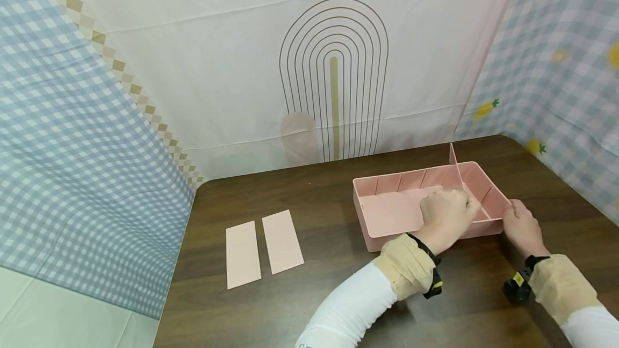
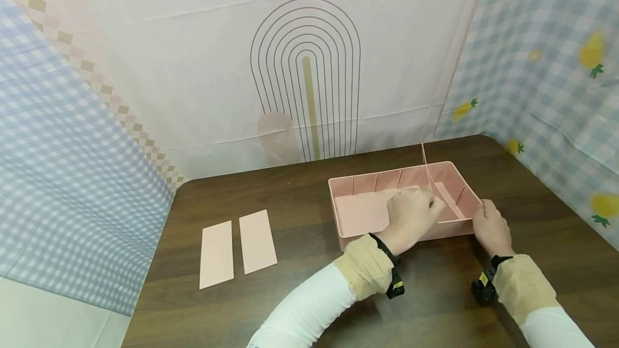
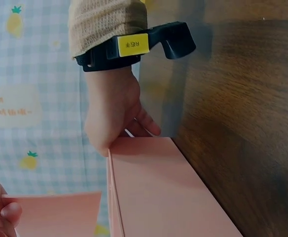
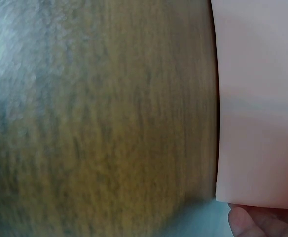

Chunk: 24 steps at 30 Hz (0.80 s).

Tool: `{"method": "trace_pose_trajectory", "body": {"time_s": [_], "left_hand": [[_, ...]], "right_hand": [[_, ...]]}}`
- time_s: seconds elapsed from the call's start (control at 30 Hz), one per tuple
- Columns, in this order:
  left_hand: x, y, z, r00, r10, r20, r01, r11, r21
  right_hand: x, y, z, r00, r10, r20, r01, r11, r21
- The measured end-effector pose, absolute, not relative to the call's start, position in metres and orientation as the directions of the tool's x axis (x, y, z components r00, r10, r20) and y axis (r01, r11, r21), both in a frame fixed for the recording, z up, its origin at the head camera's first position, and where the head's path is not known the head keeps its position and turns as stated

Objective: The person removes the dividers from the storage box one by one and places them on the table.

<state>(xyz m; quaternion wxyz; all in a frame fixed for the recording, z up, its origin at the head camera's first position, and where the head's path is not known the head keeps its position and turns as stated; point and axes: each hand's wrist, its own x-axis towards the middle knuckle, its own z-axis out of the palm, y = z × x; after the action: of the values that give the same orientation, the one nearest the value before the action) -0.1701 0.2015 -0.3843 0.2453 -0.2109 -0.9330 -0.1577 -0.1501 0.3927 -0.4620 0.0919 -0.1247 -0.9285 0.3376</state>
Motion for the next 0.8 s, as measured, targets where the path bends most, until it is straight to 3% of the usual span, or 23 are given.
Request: {"method": "trace_pose_trajectory", "body": {"time_s": [0.13, 0.8], "left_hand": [[-0.167, 0.199, -0.382, -0.801, 0.337, 0.495, 0.48, 0.856, 0.194], [-0.156, 0.189, -0.371, -0.738, 0.347, 0.578, 0.56, 0.794, 0.238]], "right_hand": [[-0.149, 0.392, -0.461, -0.951, 0.296, 0.088, 0.17, 0.741, -0.65], [-0.15, 0.394, -0.462, -0.954, 0.288, 0.083, 0.169, 0.745, -0.645]]}}
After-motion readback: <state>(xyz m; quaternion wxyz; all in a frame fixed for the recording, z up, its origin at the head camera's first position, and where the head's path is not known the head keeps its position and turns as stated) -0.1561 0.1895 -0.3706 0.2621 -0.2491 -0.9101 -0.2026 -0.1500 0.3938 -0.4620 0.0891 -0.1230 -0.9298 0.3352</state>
